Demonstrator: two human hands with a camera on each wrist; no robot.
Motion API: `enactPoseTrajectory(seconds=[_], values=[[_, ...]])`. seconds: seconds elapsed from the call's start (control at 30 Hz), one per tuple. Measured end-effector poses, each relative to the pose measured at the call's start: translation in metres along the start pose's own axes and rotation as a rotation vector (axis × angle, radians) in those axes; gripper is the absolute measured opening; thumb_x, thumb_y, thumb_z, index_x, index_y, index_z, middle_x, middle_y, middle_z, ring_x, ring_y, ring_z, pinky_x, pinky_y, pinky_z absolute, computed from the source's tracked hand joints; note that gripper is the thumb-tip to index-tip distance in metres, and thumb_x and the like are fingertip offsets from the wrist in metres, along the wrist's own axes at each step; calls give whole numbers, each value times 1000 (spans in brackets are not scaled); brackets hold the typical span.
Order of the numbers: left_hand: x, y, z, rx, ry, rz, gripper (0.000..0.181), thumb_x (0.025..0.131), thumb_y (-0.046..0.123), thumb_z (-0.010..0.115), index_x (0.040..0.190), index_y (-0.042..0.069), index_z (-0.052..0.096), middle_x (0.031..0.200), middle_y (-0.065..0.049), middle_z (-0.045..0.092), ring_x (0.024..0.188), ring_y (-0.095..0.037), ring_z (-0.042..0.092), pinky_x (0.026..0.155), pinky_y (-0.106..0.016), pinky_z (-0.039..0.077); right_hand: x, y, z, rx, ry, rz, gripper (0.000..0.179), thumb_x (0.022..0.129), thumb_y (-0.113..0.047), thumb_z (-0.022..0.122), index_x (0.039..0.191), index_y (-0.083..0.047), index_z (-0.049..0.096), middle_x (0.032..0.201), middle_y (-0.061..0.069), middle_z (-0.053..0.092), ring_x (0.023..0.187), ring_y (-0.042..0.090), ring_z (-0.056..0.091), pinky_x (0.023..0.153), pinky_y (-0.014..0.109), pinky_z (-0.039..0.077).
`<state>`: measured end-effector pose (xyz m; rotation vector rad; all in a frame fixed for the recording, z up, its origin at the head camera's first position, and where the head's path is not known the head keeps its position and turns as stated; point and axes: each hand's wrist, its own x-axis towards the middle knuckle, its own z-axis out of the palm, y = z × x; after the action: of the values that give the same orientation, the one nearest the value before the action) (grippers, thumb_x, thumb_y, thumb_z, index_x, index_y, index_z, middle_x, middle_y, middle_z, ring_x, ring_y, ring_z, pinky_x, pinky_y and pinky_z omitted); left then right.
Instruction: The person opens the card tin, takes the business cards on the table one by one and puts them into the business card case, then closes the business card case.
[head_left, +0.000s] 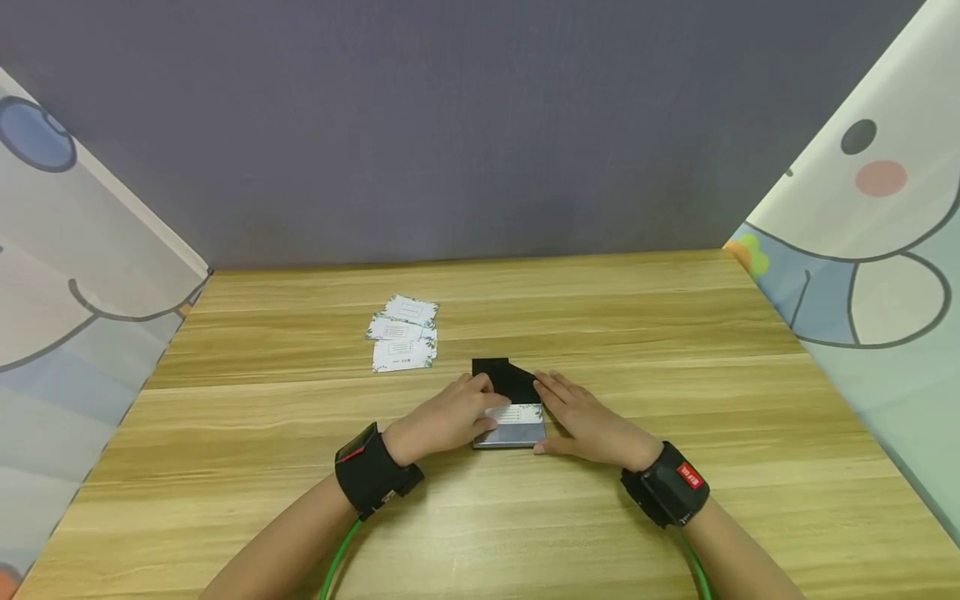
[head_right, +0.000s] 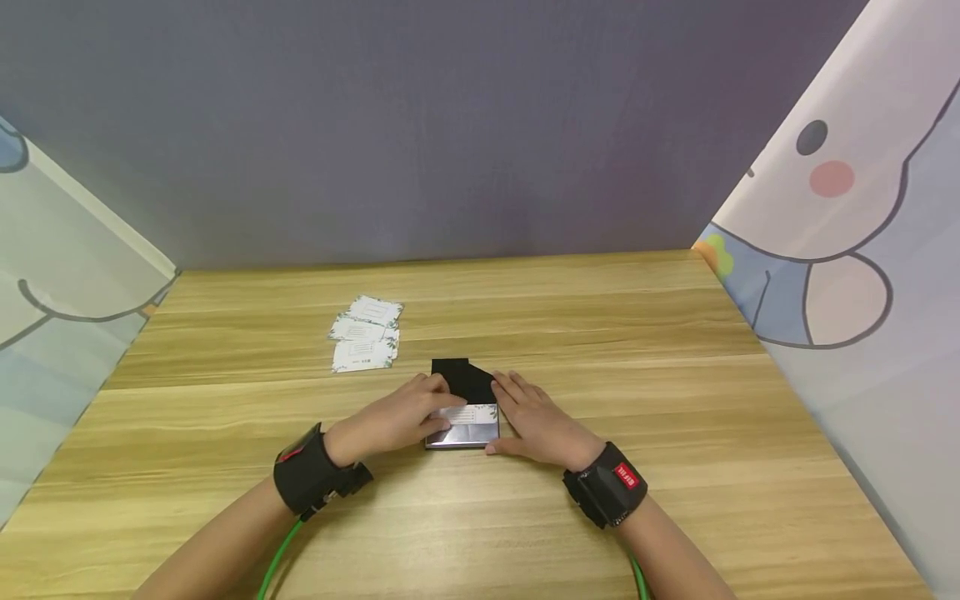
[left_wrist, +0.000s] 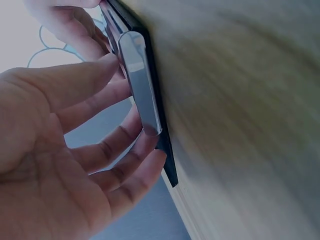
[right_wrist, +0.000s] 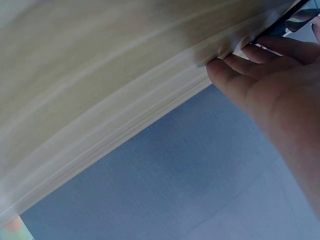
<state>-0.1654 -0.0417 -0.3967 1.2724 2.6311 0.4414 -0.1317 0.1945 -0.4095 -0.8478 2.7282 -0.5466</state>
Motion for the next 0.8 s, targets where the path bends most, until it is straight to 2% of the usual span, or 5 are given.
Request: enactPoseTrajectory(seconds=[0.13,0.3,0.47,0.63,0.8], values=[[-1,1,0,39,-15,-11,40,86,21,63,124,11,57,101,-3,55,86,-16,47,75,-26,39,0,0,-1,4,0,-2,85,83,-46,61,141,4,26,151,19,17,138,37,14,109,51,20],[-4,4,-4,16,-27,-70,51,88,26,61,133,9,46,113,-5,54,99,-23,51,85,-38,41,0,0,-1,1,2,-2,85,83,-46,61,141,4,25,151,19,17,138,37,14,109,51,20],[-10,1,-8,-54,24,-116,51,88,25,61,133,6,46,109,-7,55,89,-19,51,84,-38,41,0,0,0,-4,7,0,85,82,-45,61,141,5,26,150,19,18,138,37,15,109,51,20],[-16,-12,-12,-45,117,-266,53,86,26,63,131,3,46,117,-13,53,101,-27,51,90,-42,41,0,0,1,-3,9,-4,85,83,-45,61,141,4,25,150,19,18,138,37,14,109,50,20],[-26,-28,-16,9,134,-465,58,85,29,64,133,3,44,128,-18,45,114,-39,42,93,-51,36,0,1,1,-1,6,-5,86,83,-45,61,142,4,24,151,18,17,138,37,14,109,50,20]])
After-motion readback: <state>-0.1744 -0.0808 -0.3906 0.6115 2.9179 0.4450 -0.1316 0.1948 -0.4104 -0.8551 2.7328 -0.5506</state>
